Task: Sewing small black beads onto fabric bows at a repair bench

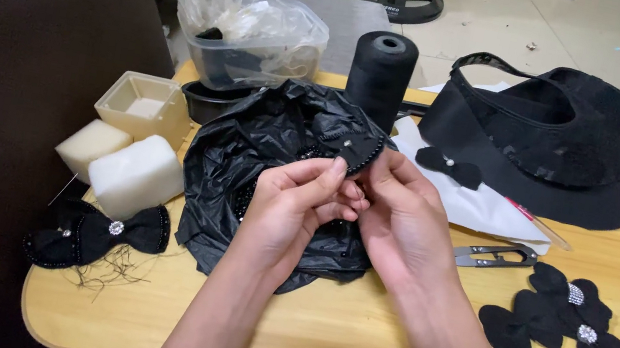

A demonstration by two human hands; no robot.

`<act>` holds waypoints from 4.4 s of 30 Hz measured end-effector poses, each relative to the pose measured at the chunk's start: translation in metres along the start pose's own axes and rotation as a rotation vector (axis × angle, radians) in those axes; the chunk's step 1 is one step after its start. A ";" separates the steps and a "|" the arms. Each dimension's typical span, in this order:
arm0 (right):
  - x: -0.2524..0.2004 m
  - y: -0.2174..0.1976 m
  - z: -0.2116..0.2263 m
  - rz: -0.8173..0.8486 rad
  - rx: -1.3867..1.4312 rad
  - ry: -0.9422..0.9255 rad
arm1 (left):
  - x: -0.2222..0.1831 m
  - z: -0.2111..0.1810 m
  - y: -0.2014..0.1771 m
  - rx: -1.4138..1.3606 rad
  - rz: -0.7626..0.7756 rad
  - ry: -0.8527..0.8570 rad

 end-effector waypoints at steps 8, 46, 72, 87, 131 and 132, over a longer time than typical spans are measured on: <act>0.012 -0.025 0.011 -0.096 0.186 -0.004 | 0.003 -0.002 -0.011 -0.050 -0.080 -0.044; -0.017 -0.031 0.054 -0.259 -0.571 -0.309 | 0.014 0.013 0.037 0.314 0.087 0.188; -0.021 -0.043 0.049 -0.252 -0.630 -0.275 | 0.007 0.015 0.029 0.360 0.119 0.197; -0.036 -0.021 0.055 -0.172 -0.623 -0.147 | 0.010 0.001 0.031 0.450 0.022 0.057; -0.023 -0.035 0.049 -0.271 -0.688 -0.279 | 0.034 -0.018 0.018 0.369 0.374 -0.353; -0.020 -0.039 0.048 -0.238 -0.662 -0.292 | 0.034 -0.019 0.018 0.352 0.386 -0.339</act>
Point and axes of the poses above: each hand's wrist, its own x-axis towards the middle knuckle, its own y-axis out of the palm, z = x × y, the point moved 5 cm from there along x, towards the middle knuckle, and after that the axes turned 15 degrees about y, right-handed, at the moved point
